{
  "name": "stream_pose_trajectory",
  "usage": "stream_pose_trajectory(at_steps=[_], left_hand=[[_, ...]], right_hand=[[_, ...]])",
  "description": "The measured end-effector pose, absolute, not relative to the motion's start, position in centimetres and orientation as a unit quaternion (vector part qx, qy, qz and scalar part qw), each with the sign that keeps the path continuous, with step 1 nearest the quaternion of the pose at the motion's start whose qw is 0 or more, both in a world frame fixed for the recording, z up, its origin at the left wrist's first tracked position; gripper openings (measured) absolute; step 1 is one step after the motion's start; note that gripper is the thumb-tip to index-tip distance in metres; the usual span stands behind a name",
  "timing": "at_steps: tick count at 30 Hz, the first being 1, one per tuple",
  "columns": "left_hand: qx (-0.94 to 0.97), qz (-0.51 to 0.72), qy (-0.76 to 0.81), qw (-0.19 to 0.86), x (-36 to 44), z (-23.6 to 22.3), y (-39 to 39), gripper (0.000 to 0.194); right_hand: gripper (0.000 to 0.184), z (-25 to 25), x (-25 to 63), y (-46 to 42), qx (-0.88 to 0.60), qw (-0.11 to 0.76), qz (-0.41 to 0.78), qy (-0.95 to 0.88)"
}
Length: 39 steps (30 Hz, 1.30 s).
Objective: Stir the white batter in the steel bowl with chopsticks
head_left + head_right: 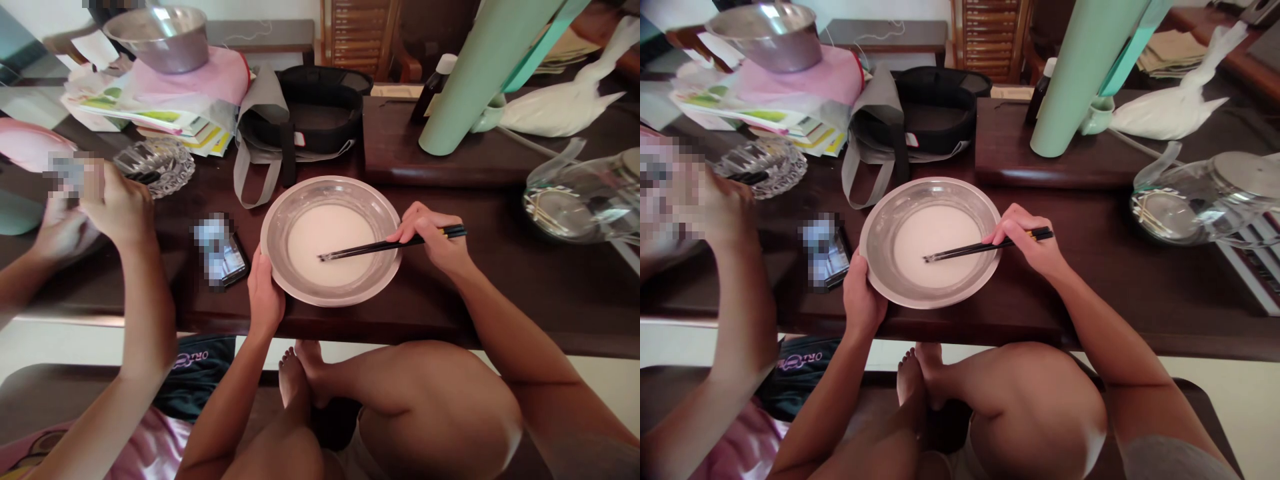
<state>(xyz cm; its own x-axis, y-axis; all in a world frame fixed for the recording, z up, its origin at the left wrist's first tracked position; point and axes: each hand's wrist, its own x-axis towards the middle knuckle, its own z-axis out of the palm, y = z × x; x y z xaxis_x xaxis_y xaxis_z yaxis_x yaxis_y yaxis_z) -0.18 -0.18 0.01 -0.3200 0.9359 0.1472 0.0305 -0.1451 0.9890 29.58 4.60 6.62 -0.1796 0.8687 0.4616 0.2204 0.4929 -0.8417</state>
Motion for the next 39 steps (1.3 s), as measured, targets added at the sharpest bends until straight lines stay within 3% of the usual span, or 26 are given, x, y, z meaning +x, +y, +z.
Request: stream_pose_trajectory(at_steps=[2,7,13,19,24,30,36,39], left_hand=[[0.448,0.610,0.536,0.374,-0.17,0.02,-0.21,0.054],[0.449,0.604,0.542,0.374,-0.06,0.16,-0.24,0.055],[0.433,0.618,0.530,0.386,-0.07,0.27,-0.26,0.051],[0.433,0.618,0.531,0.385,-0.21,0.15,-0.28,0.053],[0.427,0.622,0.531,0.387,-0.12,0.00,-0.21,0.052],[0.429,0.622,0.529,0.386,-0.23,-0.14,-0.25,0.054],[0.436,0.611,0.536,0.386,-0.27,0.20,-0.32,0.055],[0.435,0.612,0.534,0.388,-0.28,0.06,-0.29,0.055]], right_hand=[[0.035,6.64,29.54,4.58,-0.404,0.491,0.312,-0.706],[0.040,6.49,29.70,4.84,-0.400,0.550,0.302,-0.668],[0.034,6.64,29.48,4.71,-0.387,0.486,0.296,-0.725],[0.041,6.48,29.80,4.91,-0.361,0.553,0.324,-0.678],[0.032,6.65,29.52,4.68,-0.367,0.488,0.340,-0.715],[0.040,6.55,29.84,4.91,-0.360,0.541,0.343,-0.678],[0.027,6.52,29.74,4.76,-0.363,0.480,0.334,-0.726],[0.031,6.40,29.95,4.87,-0.362,0.522,0.321,-0.703]])
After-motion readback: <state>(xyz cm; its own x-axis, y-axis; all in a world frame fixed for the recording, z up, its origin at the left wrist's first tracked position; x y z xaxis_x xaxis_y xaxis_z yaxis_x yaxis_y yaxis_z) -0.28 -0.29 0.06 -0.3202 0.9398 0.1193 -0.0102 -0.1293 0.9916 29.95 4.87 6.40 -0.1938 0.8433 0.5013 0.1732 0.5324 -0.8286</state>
